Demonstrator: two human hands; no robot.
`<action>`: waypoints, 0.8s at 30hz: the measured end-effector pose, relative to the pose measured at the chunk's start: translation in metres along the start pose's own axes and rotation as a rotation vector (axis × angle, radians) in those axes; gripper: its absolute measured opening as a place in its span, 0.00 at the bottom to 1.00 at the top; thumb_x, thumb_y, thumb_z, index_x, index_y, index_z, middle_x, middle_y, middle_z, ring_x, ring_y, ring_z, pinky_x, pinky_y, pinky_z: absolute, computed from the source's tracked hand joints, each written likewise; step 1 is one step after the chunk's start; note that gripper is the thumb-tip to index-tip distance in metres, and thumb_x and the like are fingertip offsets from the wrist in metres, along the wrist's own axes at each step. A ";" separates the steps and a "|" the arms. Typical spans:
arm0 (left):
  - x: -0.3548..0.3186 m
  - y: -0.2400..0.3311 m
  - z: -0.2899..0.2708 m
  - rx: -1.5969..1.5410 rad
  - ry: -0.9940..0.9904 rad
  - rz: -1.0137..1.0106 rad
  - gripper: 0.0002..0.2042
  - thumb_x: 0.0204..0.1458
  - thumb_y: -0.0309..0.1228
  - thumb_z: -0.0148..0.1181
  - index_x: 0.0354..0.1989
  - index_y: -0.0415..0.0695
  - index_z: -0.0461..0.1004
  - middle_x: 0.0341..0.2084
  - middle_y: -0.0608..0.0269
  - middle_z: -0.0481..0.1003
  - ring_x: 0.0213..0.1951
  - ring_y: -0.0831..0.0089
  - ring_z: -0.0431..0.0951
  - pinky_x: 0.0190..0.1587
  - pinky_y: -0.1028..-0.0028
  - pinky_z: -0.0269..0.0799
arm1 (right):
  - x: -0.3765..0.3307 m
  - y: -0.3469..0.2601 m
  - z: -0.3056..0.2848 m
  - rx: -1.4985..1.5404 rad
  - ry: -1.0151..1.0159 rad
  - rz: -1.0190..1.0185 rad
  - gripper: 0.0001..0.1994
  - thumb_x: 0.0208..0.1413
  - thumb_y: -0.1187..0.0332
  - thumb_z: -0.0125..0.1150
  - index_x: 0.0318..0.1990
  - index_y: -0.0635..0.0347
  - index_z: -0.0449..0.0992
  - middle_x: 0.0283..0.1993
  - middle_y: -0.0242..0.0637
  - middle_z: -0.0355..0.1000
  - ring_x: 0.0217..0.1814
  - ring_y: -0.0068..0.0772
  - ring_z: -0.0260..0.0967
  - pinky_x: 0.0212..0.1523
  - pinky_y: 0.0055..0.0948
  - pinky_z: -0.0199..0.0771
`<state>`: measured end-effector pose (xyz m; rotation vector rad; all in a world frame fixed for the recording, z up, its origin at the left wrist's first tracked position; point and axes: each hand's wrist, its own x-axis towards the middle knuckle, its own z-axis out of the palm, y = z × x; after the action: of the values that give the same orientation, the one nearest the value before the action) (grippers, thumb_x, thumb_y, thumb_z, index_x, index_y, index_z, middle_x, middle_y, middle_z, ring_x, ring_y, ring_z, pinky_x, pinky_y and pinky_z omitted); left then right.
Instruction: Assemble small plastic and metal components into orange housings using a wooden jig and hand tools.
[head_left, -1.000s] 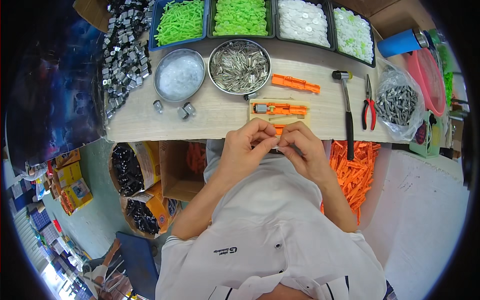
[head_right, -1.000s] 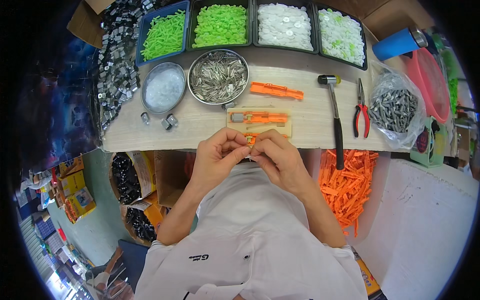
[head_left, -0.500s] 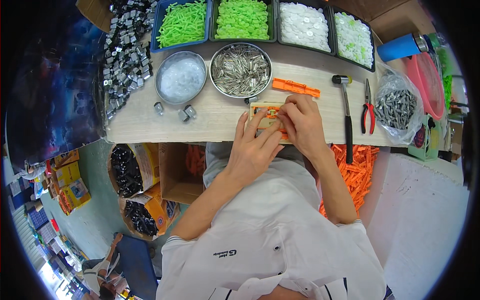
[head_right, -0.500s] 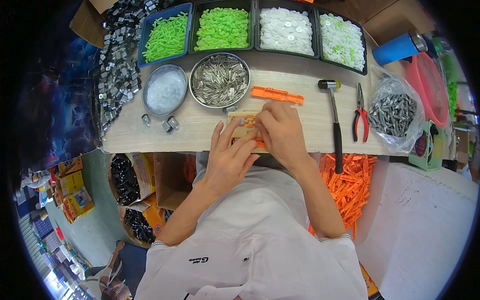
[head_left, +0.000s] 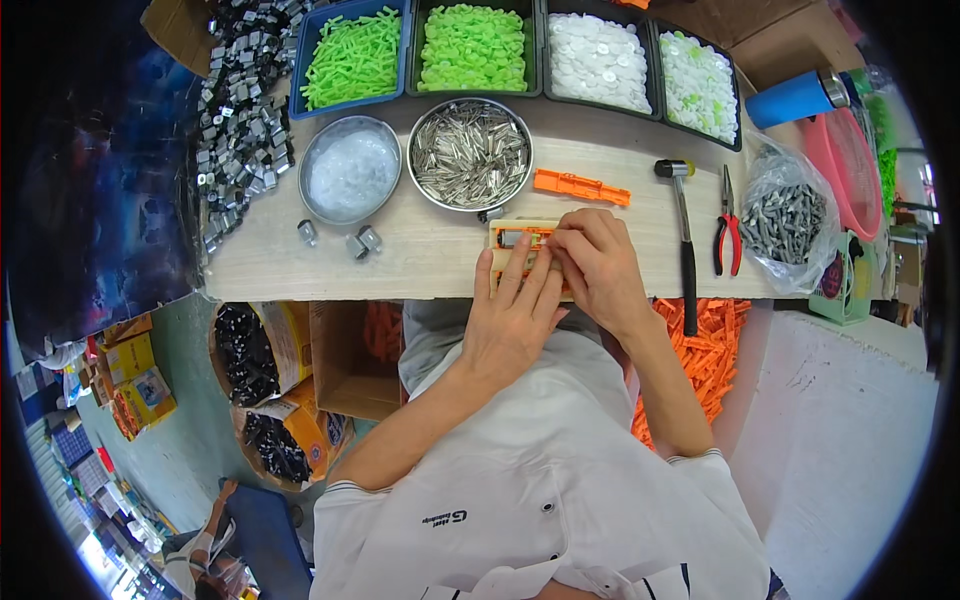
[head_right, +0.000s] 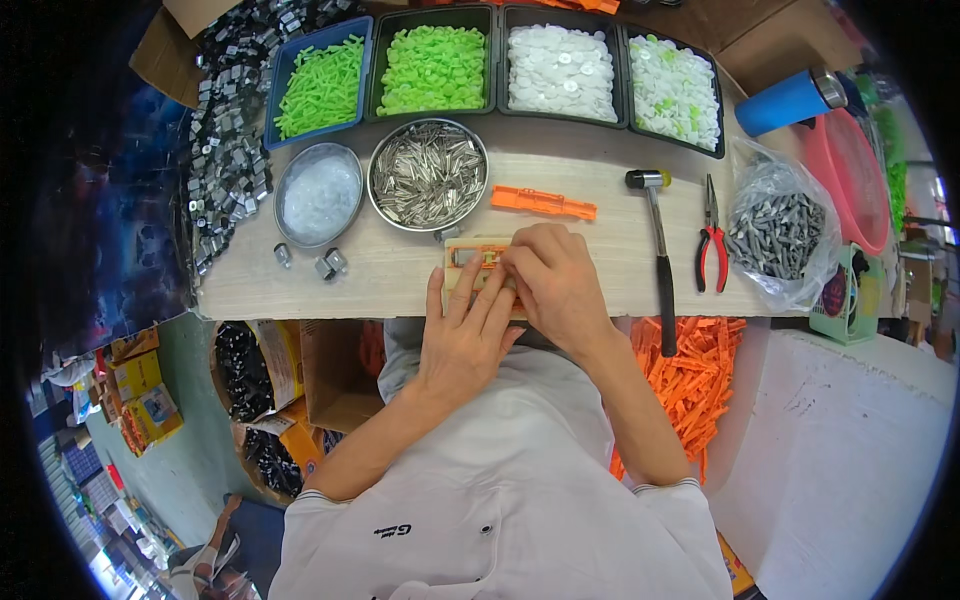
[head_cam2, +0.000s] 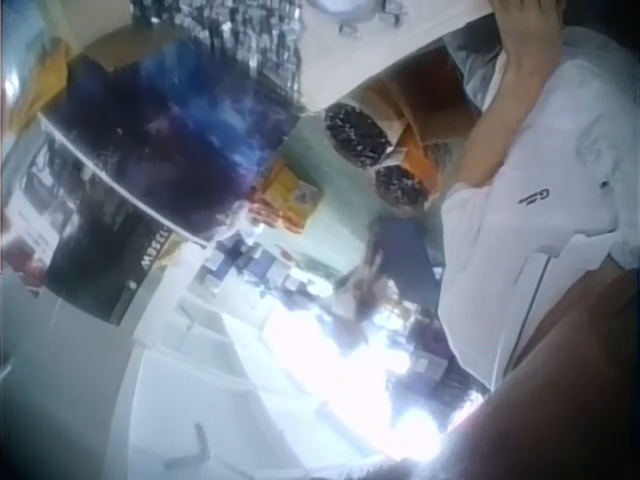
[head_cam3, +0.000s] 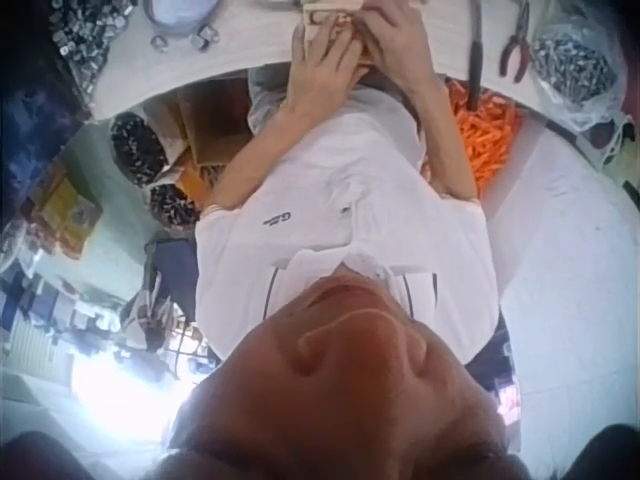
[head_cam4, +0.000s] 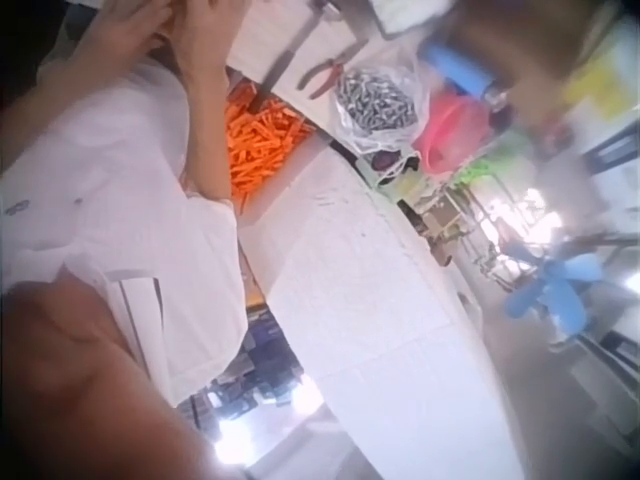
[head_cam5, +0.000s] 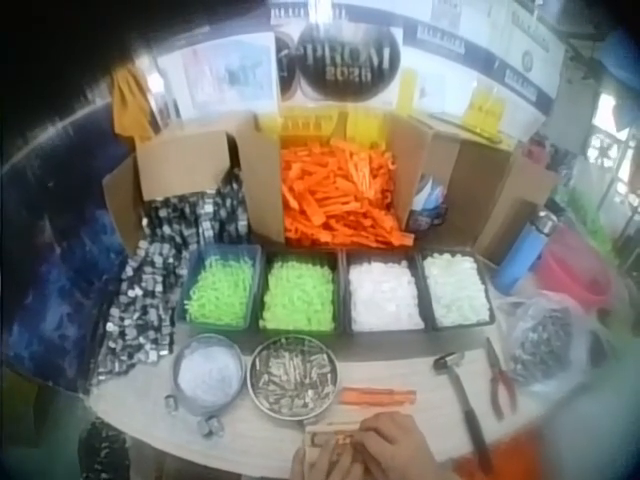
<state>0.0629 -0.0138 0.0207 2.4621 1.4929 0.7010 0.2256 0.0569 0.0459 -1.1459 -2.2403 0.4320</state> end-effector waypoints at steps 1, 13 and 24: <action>0.001 0.000 0.002 0.032 0.010 0.009 0.23 0.52 0.38 0.65 0.54 0.39 0.73 0.62 0.49 0.69 0.72 0.50 0.56 0.68 0.36 0.49 | 0.001 0.000 -0.002 -0.007 0.006 -0.002 0.09 0.49 0.79 0.65 0.38 0.61 0.76 0.43 0.39 0.71 0.46 0.44 0.69 0.46 0.38 0.68; 0.086 -0.069 -0.012 -0.206 0.330 -0.087 0.13 0.50 0.17 0.61 0.45 0.33 0.77 0.59 0.42 0.70 0.67 0.38 0.60 0.67 0.48 0.60 | 0.077 0.091 -0.042 -0.160 0.341 0.167 0.08 0.53 0.77 0.64 0.41 0.61 0.80 0.47 0.43 0.73 0.50 0.47 0.71 0.50 0.36 0.72; 0.094 -0.091 0.003 -0.180 0.271 -0.221 0.08 0.51 0.17 0.62 0.38 0.31 0.72 0.55 0.37 0.67 0.66 0.34 0.59 0.66 0.50 0.60 | 0.132 0.124 -0.037 -0.441 0.167 0.111 0.06 0.53 0.74 0.66 0.39 0.59 0.79 0.46 0.42 0.73 0.50 0.48 0.71 0.51 0.40 0.73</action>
<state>0.0289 0.1122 0.0117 2.0952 1.6768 1.1042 0.2655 0.2370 0.0556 -1.4710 -2.1881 -0.1244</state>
